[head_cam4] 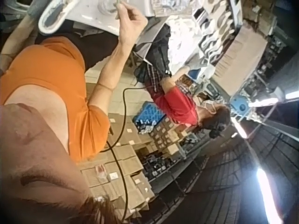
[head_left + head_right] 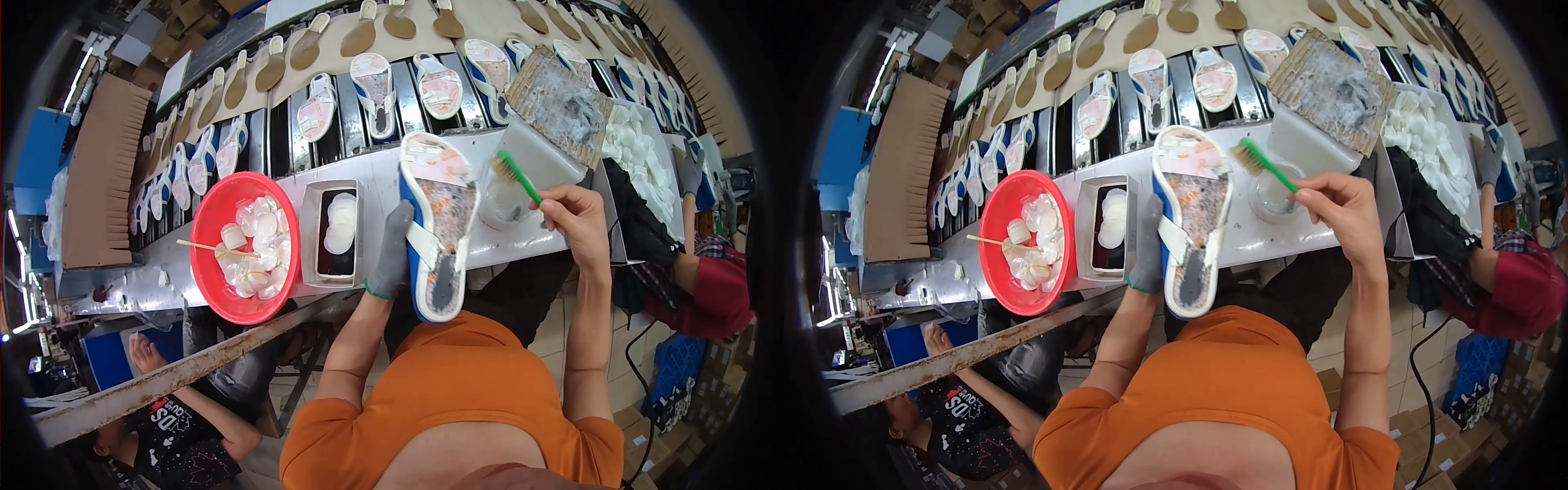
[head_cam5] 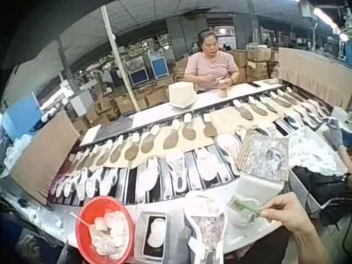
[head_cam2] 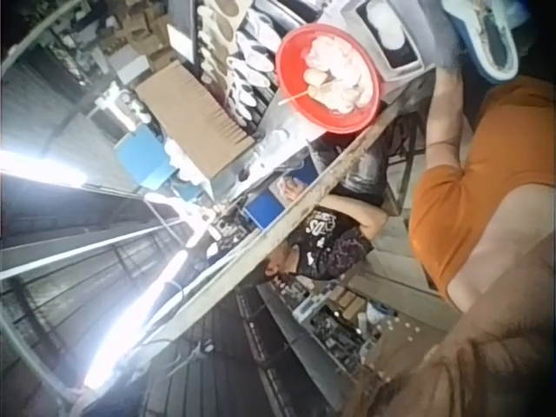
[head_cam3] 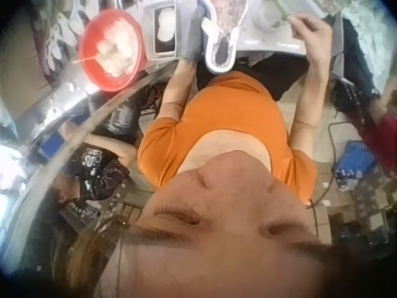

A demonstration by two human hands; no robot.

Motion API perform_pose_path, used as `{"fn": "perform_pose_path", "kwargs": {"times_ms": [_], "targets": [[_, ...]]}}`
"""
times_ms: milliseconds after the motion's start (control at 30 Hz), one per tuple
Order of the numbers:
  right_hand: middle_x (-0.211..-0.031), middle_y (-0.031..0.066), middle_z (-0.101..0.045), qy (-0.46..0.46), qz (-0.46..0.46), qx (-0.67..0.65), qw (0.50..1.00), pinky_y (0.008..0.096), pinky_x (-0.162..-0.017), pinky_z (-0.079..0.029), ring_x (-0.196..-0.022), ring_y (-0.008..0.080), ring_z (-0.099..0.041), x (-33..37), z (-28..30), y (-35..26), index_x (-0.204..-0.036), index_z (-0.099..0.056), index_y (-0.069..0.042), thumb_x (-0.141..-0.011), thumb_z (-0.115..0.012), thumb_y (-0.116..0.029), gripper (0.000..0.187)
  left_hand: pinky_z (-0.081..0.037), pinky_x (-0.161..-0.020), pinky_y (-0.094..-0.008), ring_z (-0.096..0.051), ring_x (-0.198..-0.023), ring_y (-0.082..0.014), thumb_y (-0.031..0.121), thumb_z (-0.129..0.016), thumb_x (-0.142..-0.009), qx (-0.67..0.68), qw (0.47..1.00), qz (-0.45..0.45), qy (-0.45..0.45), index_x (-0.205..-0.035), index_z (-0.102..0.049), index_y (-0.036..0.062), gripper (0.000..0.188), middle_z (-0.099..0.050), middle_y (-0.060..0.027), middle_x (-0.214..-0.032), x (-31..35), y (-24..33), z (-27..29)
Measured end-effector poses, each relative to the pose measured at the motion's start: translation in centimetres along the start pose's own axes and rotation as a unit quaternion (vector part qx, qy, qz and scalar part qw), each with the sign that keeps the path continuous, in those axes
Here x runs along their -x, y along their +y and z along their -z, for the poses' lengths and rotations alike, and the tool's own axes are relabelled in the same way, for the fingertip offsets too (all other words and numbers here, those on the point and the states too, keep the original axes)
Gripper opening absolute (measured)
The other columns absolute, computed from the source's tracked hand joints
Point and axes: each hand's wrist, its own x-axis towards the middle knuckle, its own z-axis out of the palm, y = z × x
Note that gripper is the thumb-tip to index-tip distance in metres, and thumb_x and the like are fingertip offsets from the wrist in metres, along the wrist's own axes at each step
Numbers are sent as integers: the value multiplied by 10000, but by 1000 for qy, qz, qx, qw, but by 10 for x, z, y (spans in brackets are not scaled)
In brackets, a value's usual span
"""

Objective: Applying adhesive to the bottom of shoe soles using a brush.

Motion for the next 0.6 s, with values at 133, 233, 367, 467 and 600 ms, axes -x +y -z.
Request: {"fn": "perform_pose_path", "kwargs": {"times_ms": [133, 233, 367, 467, 600], "targets": [[-795, 54, -656, -50, 88, 100, 990, 196, -570, -410, -670, 71, -554, -7, -17, -32, -863, -703, 31, -794, -705, -7, 78, -514, -846, -323, -632, -985, -189, 500, -501, -906, -48, 999, -13, -20, -1268, -469, -72, 678, -612, -157, -1133, -5, -13, 11], [-778, 43, -657, -67, 130, 168, 975, 217, -574, -392, -662, 74, -544, -10, -21, -40, -826, -704, 22, -779, -730, -47, 87, -505, -839, -314, -622, -981, -184, 500, -508, -893, -85, 996, -21, -18, -1252, -480, -74, 678, -618, -149, -1109, -1, -4, -4], [-763, 21, -666, -62, 132, 197, 969, 225, -570, -367, -650, 64, -527, -13, -26, -48, -808, -708, 2, -779, -744, -100, 111, -491, -803, -294, -604, -932, -162, 498, -519, -868, -181, 982, -44, -41, -1237, -485, -76, 684, -619, -136, -1082, 3, 2, -8], [-743, 7, -661, -47, 117, 208, 970, 225, -572, -363, -640, 59, -516, -19, -28, -50, -805, -709, -6, -790, -737, -124, 121, -485, -805, -295, -599, -924, -161, 484, -544, -859, -206, 976, -51, -51, -1232, -488, -76, 675, -619, -131, -1073, 6, 5, -12], [-734, 2, -662, -21, 101, 236, 966, 226, -567, -359, -630, 55, -498, -28, -29, -57, -802, -711, -14, -799, -729, -132, 119, -485, -807, -299, -597, -926, -160, 479, -572, -851, -227, 968, -86, -63, -1237, -485, -77, 683, -621, -130, -1069, 9, 4, -16]]}}
